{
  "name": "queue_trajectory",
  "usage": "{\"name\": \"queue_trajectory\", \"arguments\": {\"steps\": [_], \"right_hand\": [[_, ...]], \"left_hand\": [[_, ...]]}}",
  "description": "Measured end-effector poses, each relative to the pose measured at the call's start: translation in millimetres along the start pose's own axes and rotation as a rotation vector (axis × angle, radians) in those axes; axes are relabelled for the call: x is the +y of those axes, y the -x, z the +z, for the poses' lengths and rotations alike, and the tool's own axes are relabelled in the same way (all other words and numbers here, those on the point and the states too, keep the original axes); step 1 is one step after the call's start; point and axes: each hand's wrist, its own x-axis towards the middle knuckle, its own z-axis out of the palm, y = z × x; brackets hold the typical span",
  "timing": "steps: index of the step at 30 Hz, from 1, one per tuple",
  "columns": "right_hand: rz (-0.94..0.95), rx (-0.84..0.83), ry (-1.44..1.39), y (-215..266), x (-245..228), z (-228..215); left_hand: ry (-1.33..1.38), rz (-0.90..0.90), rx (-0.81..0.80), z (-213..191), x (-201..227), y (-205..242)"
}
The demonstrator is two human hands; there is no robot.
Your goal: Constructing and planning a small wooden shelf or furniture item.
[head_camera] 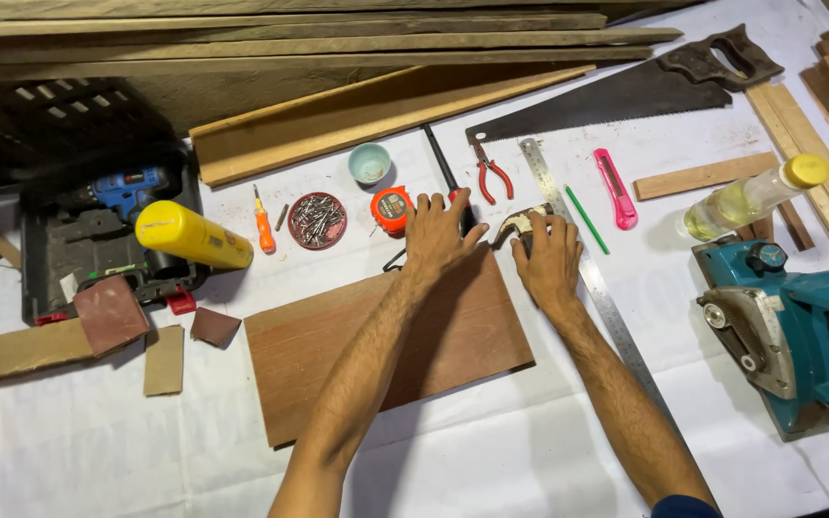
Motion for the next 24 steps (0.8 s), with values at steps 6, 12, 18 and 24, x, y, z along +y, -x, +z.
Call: {"name": "queue_trajectory", "arguments": {"steps": [6, 12, 18, 24], "right_hand": [[-0.156, -0.027, -0.133, 3, -61, -22], [-0.432, -0.245, -0.281, 28, -151, -2], [-0.516, -0.497, -0.412, 56, -260, 43], [-0.693, -0.497, -0.325, 77, -355, 90]], "left_hand": [[0.15, 0.065, 0.247, -42, -26, 66], [0.211, -0.103, 0.331, -90, -93, 172], [0.136, -0.335, 0.426, -123, -172, 266], [-0.192, -0.424, 0.422, -122, -243, 322]]}}
